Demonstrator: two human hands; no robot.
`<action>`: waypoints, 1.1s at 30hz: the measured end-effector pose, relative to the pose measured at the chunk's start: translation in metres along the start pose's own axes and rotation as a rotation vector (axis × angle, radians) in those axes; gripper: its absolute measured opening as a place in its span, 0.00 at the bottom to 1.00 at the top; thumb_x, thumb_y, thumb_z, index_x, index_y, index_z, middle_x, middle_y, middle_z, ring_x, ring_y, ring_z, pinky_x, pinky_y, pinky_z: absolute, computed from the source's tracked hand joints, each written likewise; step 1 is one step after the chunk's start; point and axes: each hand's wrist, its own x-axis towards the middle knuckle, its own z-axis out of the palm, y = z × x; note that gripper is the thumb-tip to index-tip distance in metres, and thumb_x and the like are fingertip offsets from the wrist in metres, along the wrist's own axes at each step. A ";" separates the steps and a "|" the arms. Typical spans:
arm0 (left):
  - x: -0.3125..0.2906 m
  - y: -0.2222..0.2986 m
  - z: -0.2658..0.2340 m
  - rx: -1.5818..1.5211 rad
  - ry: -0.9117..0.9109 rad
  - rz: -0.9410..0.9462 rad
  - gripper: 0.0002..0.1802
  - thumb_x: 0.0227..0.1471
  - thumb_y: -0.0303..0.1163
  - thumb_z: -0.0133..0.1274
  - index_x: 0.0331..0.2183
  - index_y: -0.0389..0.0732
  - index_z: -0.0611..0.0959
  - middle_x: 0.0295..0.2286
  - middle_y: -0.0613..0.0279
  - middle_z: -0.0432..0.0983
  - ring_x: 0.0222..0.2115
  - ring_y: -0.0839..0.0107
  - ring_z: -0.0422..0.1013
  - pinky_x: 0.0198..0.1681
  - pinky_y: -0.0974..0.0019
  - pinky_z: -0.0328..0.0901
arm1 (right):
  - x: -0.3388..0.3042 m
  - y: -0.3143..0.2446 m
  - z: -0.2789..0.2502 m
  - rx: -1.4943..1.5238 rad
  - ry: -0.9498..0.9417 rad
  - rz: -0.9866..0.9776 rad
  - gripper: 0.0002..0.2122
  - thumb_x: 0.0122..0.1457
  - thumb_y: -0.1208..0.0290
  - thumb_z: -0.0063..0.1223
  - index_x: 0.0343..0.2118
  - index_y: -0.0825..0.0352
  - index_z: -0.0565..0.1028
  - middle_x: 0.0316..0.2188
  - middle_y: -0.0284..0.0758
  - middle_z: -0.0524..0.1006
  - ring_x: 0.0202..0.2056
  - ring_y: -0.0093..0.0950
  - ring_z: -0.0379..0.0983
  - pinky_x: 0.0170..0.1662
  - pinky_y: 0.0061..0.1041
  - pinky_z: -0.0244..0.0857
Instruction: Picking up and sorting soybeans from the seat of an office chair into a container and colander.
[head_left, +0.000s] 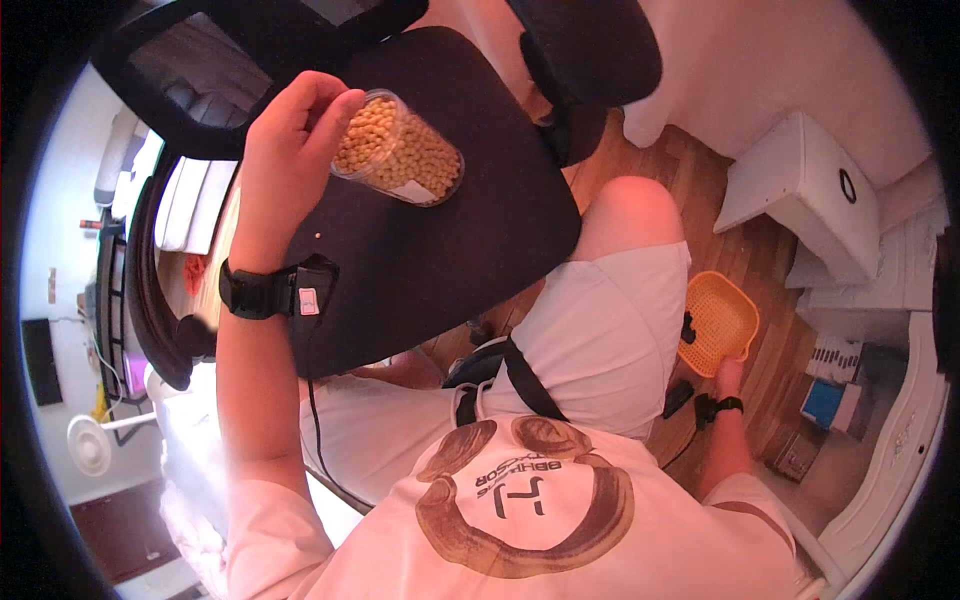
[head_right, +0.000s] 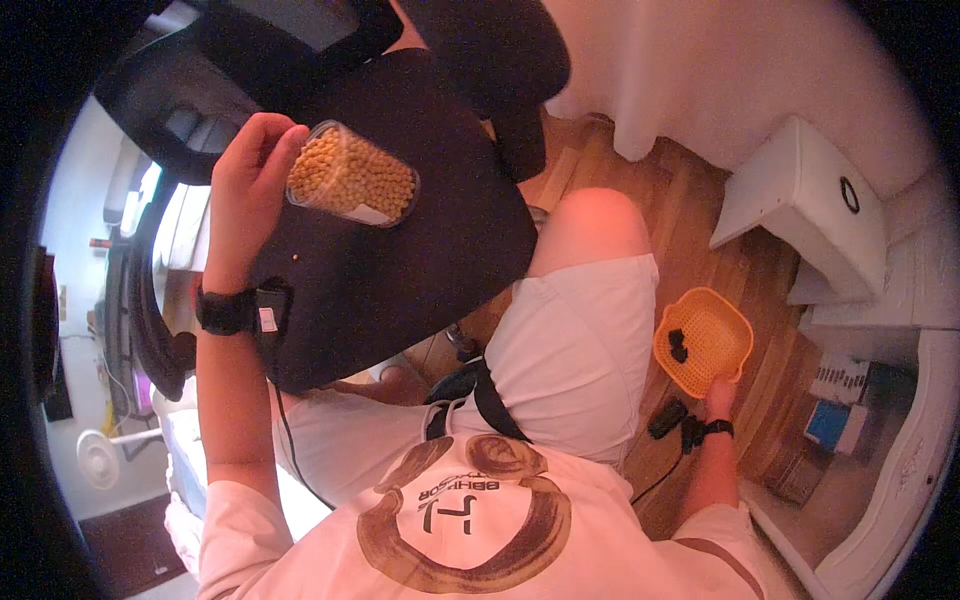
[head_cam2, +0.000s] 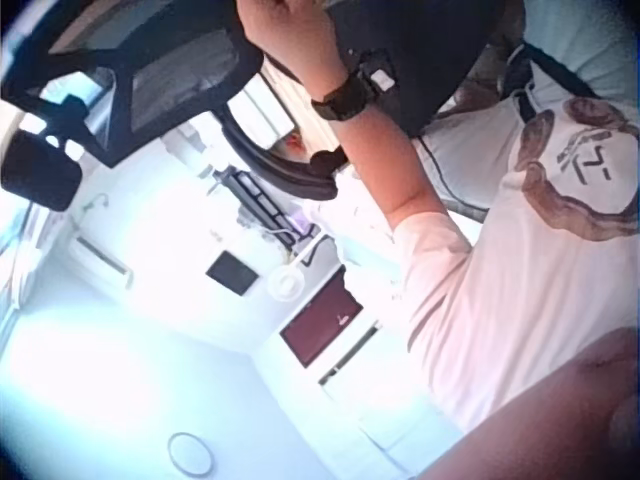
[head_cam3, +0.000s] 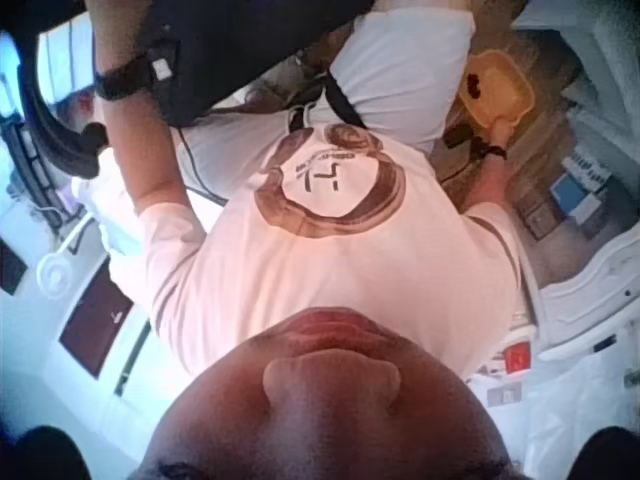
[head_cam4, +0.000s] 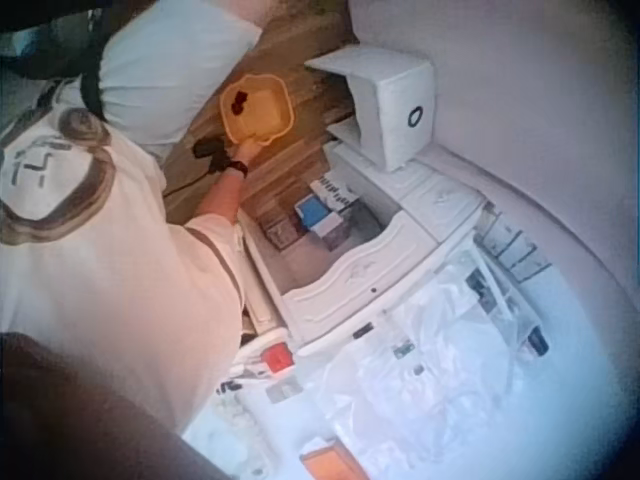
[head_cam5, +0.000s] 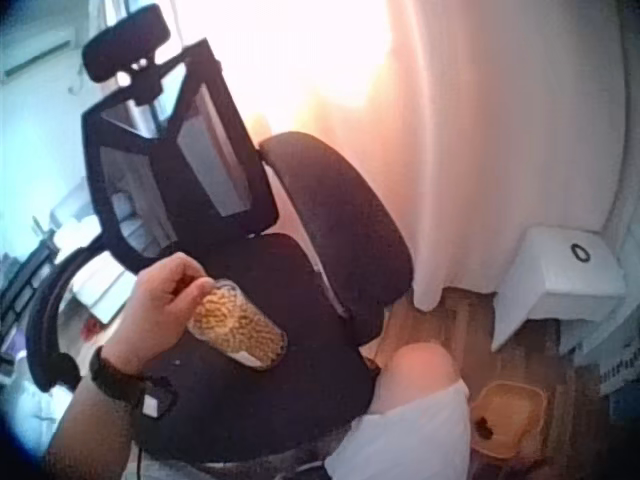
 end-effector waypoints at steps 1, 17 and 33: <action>-0.007 0.000 -0.012 0.039 0.015 -0.014 0.08 0.64 0.31 0.55 0.38 0.36 0.80 0.30 0.68 0.77 0.31 0.82 0.70 0.36 0.75 0.66 | -0.031 -0.026 0.035 -0.158 0.078 -0.062 0.20 0.71 0.66 0.41 0.61 0.71 0.64 0.51 0.49 0.76 0.50 0.47 0.74 0.51 0.39 0.69; -0.122 -0.112 -0.012 0.114 -0.032 -0.354 0.12 0.57 0.35 0.60 0.37 0.36 0.82 0.31 0.56 0.79 0.32 0.64 0.76 0.38 0.62 0.69 | -0.065 -0.003 -0.024 -0.581 0.323 -0.361 0.25 0.63 0.81 0.40 0.65 0.67 0.58 0.54 0.52 0.73 0.56 0.50 0.69 0.59 0.40 0.62; -0.044 -0.011 -0.012 -0.054 0.185 0.111 0.12 0.53 0.30 0.62 0.41 0.39 0.82 0.36 0.62 0.78 0.38 0.69 0.74 0.42 0.67 0.67 | -0.145 -0.080 0.007 -0.791 0.417 -0.581 0.32 0.60 0.84 0.43 0.69 0.64 0.52 0.67 0.49 0.57 0.65 0.48 0.58 0.68 0.42 0.52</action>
